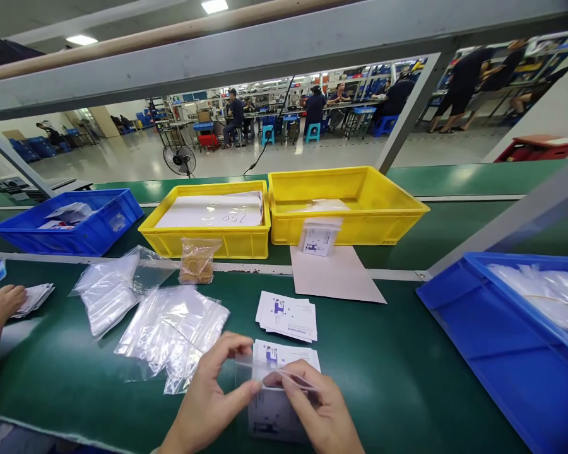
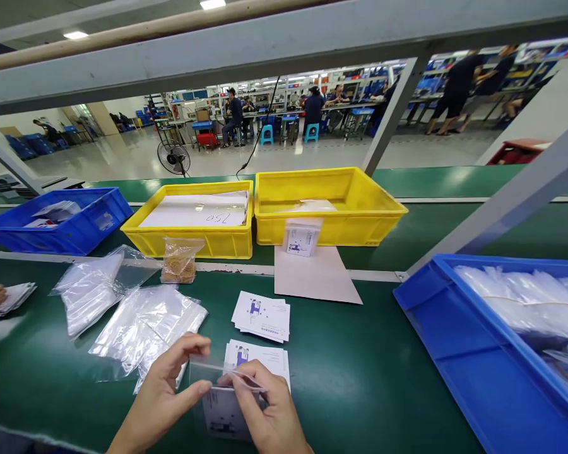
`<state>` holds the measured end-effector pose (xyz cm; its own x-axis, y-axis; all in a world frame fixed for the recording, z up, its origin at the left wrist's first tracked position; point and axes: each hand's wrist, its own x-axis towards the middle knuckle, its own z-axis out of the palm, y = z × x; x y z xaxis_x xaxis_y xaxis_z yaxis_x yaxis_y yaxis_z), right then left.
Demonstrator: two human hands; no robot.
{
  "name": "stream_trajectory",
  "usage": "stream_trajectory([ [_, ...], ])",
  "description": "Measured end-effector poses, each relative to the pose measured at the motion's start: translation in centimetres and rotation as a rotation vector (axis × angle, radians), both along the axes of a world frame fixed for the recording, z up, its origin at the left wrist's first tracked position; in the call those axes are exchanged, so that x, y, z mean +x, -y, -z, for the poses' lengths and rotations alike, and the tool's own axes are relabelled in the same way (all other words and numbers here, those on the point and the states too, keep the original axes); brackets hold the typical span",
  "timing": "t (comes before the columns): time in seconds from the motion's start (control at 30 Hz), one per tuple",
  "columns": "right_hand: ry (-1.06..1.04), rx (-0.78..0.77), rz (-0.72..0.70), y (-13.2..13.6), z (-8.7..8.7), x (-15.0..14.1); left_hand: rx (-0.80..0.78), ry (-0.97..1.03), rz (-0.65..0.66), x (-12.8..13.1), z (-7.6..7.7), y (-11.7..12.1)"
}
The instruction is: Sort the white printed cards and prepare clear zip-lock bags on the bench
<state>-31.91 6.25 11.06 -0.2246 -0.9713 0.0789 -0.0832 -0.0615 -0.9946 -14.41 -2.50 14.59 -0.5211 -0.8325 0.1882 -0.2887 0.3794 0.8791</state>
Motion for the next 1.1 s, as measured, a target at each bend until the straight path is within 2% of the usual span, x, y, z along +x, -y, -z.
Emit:
stream_trajectory([
  [0.1,0.066,-0.025,-0.038,-0.3,-0.5,-0.1,0.104,0.044,0.135,-0.3,-0.5,0.1],
  [0.27,0.087,-0.091,-0.032,-0.6,-0.6,-0.2,0.105,-0.001,0.217,-0.8,-0.9,-0.3],
  [0.53,-0.002,-0.121,-0.207,-0.5,-0.2,-1.4,0.129,-0.139,0.287,-0.7,-0.2,-0.7],
  [0.77,-0.140,-0.124,-0.246,0.3,0.0,-1.1,0.092,0.008,0.318,-1.4,0.0,-0.8],
  [0.93,-0.137,-0.158,-0.311,1.5,-0.6,-1.6,0.000,-0.063,0.328,-2.0,1.1,-0.4],
  [1.0,-0.170,-0.155,-0.289,2.4,-1.6,-3.6,-0.041,-0.082,0.281,-2.1,2.0,0.1],
  [1.1,-0.232,-0.101,-0.110,4.7,-3.4,-8.8,-0.128,0.018,0.216,-1.9,4.8,1.0],
])
